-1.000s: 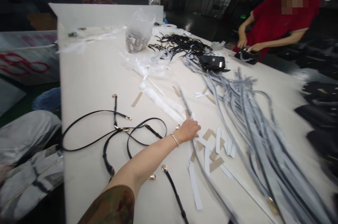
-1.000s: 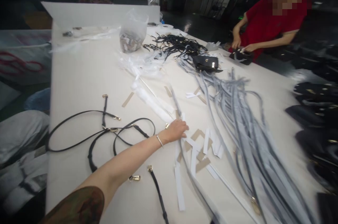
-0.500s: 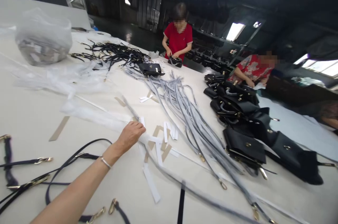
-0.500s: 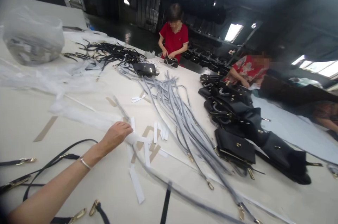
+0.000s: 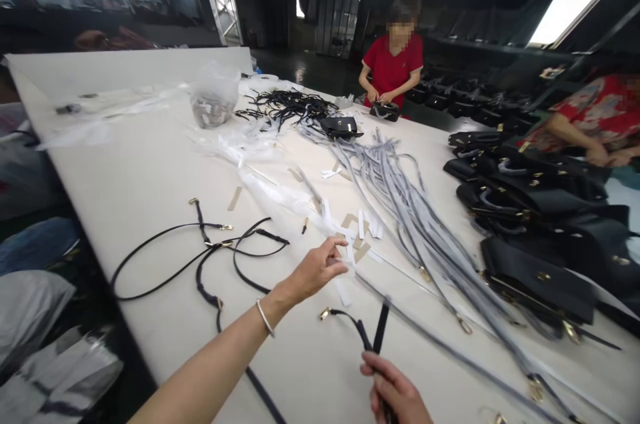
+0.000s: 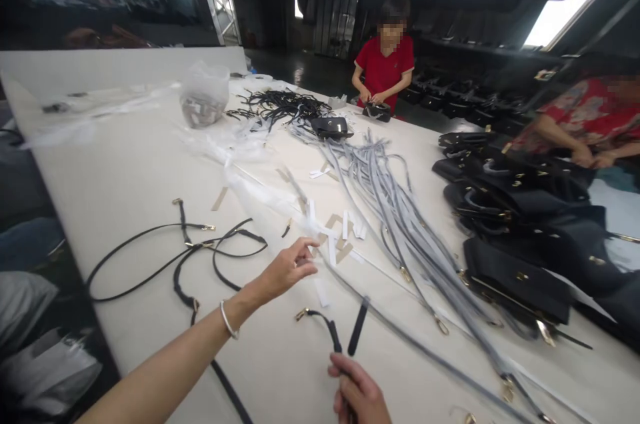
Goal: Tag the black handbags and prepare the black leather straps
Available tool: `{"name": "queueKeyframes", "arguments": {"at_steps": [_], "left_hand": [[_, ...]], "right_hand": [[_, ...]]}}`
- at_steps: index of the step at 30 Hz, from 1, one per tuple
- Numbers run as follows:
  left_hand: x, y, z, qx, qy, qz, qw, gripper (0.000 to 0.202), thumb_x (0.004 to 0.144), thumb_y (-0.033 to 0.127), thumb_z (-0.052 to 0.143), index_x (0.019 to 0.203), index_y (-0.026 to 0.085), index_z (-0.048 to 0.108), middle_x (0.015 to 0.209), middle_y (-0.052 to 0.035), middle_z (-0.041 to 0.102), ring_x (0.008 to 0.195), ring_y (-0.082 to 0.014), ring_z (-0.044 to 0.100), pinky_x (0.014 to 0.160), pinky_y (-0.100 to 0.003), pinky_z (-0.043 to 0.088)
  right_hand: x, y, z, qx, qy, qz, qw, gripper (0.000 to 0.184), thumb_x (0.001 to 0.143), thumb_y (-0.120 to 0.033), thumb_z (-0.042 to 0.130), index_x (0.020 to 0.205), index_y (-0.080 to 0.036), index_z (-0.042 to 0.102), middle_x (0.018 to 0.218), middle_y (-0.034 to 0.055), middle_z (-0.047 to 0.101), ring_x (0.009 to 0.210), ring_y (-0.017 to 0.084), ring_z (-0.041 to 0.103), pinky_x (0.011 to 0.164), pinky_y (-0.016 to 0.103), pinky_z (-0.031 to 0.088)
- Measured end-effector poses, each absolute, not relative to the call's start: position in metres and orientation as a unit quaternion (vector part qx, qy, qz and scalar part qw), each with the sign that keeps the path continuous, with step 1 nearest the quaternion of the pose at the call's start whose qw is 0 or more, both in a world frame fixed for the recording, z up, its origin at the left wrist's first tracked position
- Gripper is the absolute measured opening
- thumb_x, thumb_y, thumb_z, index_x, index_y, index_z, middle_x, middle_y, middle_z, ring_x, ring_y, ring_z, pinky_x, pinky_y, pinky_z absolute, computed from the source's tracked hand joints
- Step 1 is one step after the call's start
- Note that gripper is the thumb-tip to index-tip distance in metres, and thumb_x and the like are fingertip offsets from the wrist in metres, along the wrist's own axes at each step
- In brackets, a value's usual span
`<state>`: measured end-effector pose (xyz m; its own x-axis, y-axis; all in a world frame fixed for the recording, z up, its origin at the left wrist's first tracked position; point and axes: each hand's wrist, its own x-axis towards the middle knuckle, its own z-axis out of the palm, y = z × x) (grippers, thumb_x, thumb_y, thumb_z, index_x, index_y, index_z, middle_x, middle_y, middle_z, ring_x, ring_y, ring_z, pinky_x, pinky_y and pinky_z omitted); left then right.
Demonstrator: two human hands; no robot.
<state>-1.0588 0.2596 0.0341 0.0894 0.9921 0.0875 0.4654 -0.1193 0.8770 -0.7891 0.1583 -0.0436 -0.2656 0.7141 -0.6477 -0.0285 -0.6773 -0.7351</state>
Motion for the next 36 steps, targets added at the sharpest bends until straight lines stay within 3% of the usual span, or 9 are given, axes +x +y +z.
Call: {"name": "queueKeyframes", "arguments": {"at_steps": [3,7,10,13,17,20,24,28,36], "left_hand": [[-1.046,0.22,0.052,0.605,0.533,0.416,0.42,0.051,0.084,0.024,0.069,0.132,0.023,0.052,0.077,0.0058,0.062,0.068,-0.0113,0.056,0.072,-0.023,0.047],[-1.025,0.172,0.067,0.669,0.516,0.363,0.393,0.059,0.087,0.032,0.071,0.14,0.025,0.047,0.081,0.0034,0.067,0.075,-0.0139,0.063,0.076,-0.024,0.049],[-1.008,0.142,0.069,0.767,0.499,0.276,0.293,0.056,0.093,0.04,0.064,0.144,0.025,0.044,0.092,-0.0029,0.074,0.085,-0.0188,0.069,0.082,-0.028,0.049],[-0.998,0.12,0.066,0.814,0.501,0.206,0.21,0.057,0.093,0.042,0.065,0.143,0.023,0.045,0.093,-0.006,0.075,0.089,-0.0227,0.07,0.084,-0.032,0.047],[-0.993,0.102,0.063,0.802,0.531,0.183,0.202,0.027,0.086,0.034,0.074,0.109,0.021,0.066,0.084,-0.0035,0.074,0.081,-0.0209,0.069,0.08,-0.031,0.045],[-0.985,0.093,0.064,0.778,0.55,0.193,0.233,0.01,0.085,0.026,0.074,0.081,0.021,0.067,0.08,-0.0011,0.073,0.076,-0.0174,0.066,0.075,-0.028,0.043],[-0.965,0.079,0.063,0.74,0.56,0.206,0.309,0.007,0.083,0.024,0.073,0.08,0.022,0.067,0.081,0.0008,0.072,0.075,-0.015,0.064,0.067,-0.024,0.041],[-0.946,0.068,0.056,0.722,0.561,0.19,0.358,0.009,0.082,0.029,0.074,0.079,0.023,0.068,0.079,0.0021,0.072,0.074,-0.0147,0.063,0.067,-0.024,0.04],[-0.942,0.061,0.059,0.699,0.544,0.213,0.412,0.028,0.092,0.033,0.057,0.069,0.019,0.062,0.067,0.0013,0.063,0.063,-0.0125,0.052,0.061,-0.024,0.035]], "right_hand": [[-0.791,0.165,-0.006,-0.539,-0.324,0.725,0.281,0.075,0.068,-0.065,0.08,0.121,-0.014,0.069,0.086,0.0099,0.069,0.051,0.008,0.045,0.044,0.022,0.03],[-0.806,0.166,0.04,-0.499,-0.361,0.735,0.285,0.087,0.062,-0.072,0.08,0.123,-0.011,0.067,0.08,0.0064,0.064,0.054,0.008,0.041,0.046,0.023,0.028],[-0.813,0.155,0.055,-0.49,-0.422,0.725,0.238,0.078,0.069,-0.069,0.075,0.119,-0.009,0.068,0.057,-0.0038,0.048,0.05,0.009,0.036,0.048,0.024,0.026],[-0.81,0.14,0.057,-0.507,-0.462,0.692,0.225,0.056,0.071,-0.062,0.075,0.093,-0.011,0.073,0.049,-0.0058,0.042,0.045,0.008,0.032,0.045,0.024,0.022],[-0.793,0.124,0.051,-0.527,-0.505,0.638,0.245,0.044,0.069,-0.059,0.074,0.069,-0.016,0.066,0.047,-0.0059,0.042,0.042,0.008,0.034,0.043,0.024,0.023],[-0.775,0.113,0.048,-0.53,-0.522,0.618,0.253,0.044,0.075,-0.06,0.066,0.071,-0.016,0.067,0.048,-0.0049,0.045,0.041,0.008,0.035,0.043,0.023,0.026],[-0.752,0.095,0.047,-0.514,-0.55,0.608,0.251,0.031,0.071,-0.044,0.073,0.086,-0.016,0.075,0.07,0.0007,0.064,0.053,0.011,0.046,0.05,0.023,0.036],[-0.737,0.083,0.041,-0.529,-0.57,0.566,0.272,0.025,0.071,-0.039,0.073,0.064,-0.016,0.067,0.06,-0.0006,0.056,0.064,0.015,0.048,0.061,0.025,0.039],[-0.724,0.079,0.041,-0.553,-0.579,0.539,0.261,0.04,0.078,-0.052,0.064,0.059,-0.017,0.056,0.056,-0.0019,0.047,0.059,0.014,0.043,0.056,0.025,0.035]]}}
